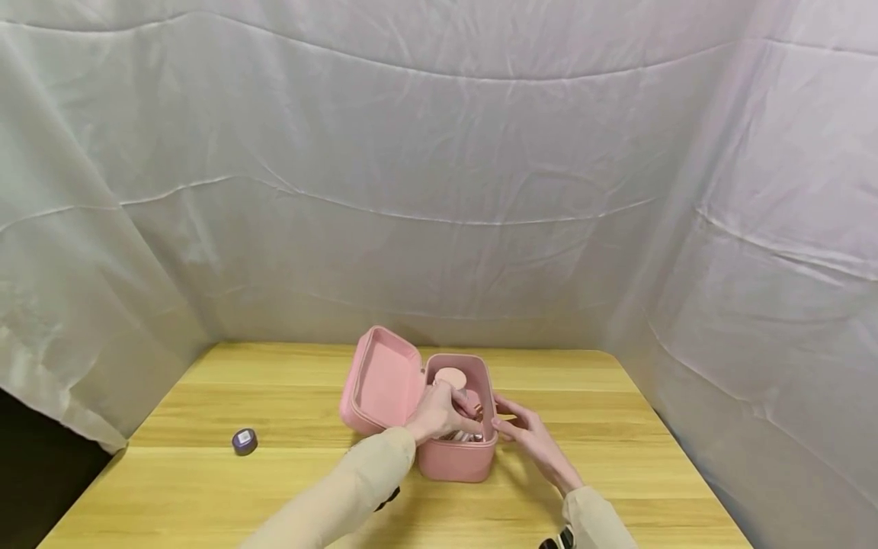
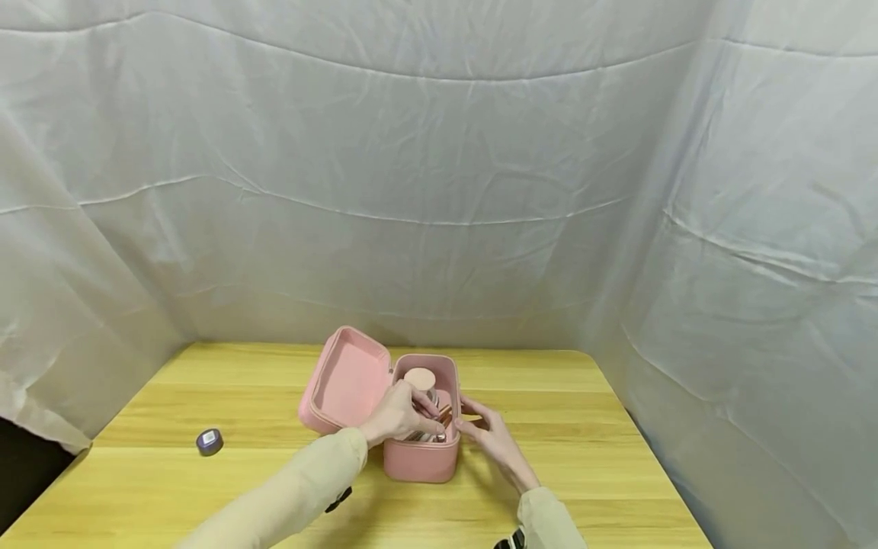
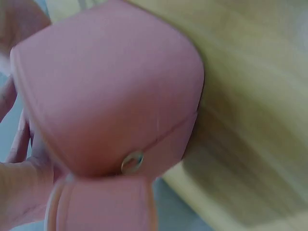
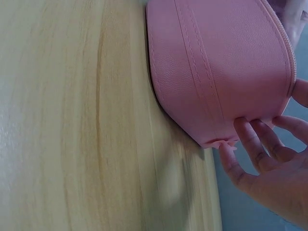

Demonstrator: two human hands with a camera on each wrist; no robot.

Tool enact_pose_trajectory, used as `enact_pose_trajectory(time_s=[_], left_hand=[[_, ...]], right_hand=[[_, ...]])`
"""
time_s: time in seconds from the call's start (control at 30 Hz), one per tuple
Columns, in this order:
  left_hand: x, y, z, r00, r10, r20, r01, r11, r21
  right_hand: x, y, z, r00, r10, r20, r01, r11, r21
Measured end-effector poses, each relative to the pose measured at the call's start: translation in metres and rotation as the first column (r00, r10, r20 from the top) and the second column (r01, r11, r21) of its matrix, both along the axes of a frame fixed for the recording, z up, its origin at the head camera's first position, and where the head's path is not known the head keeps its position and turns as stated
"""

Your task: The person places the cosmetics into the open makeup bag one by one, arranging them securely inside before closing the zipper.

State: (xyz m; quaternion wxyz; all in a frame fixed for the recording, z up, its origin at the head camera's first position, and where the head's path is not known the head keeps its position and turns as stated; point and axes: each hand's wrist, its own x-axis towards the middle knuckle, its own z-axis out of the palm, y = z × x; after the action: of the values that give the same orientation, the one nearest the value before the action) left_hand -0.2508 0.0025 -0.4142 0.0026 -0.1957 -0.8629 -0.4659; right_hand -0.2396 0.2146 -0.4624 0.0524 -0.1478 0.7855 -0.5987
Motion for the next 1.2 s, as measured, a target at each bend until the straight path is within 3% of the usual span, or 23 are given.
enact_pose_trajectory(time_s=[0.13, 0.33, 0.53, 0.67, 0.9, 1.03, 1.2], left_hand=[[-0.005, -0.013, 0.014, 0.999, 0.02, 0.035, -0.024, 0.994, 0.107], [-0.014, -0.042, 0.038, 0.999, 0.034, -0.008, -0.032, 0.992, 0.119], [-0.022, -0.086, 0.069, 0.996, 0.074, -0.046, -0.067, 0.99, 0.126], [-0.03, -0.125, 0.082, 0.992, 0.097, -0.085, -0.085, 0.987, 0.139], [-0.042, -0.207, 0.079, 0.958, 0.163, -0.236, -0.148, 0.986, 0.079], [-0.038, -0.249, 0.066, 0.948, 0.222, -0.228, -0.217, 0.975, 0.048], [-0.028, -0.293, 0.047, 0.954, 0.239, -0.179, -0.241, 0.97, 0.011]], right_hand=[[0.0, 0.001, 0.0, 1.0, 0.004, -0.001, -0.004, 1.0, -0.001], [0.0, 0.002, -0.001, 1.0, -0.002, -0.005, 0.002, 1.0, -0.008], [-0.001, 0.001, -0.002, 1.0, 0.001, 0.006, -0.001, 1.0, -0.009], [-0.001, 0.001, -0.001, 1.0, -0.004, 0.001, 0.004, 1.0, -0.007], [-0.001, 0.0, -0.002, 1.0, 0.014, 0.004, -0.014, 1.0, -0.01], [0.0, 0.0, 0.0, 1.0, 0.019, 0.005, -0.019, 1.0, -0.004], [0.001, 0.0, 0.0, 1.0, 0.018, 0.009, -0.018, 1.0, -0.005]])
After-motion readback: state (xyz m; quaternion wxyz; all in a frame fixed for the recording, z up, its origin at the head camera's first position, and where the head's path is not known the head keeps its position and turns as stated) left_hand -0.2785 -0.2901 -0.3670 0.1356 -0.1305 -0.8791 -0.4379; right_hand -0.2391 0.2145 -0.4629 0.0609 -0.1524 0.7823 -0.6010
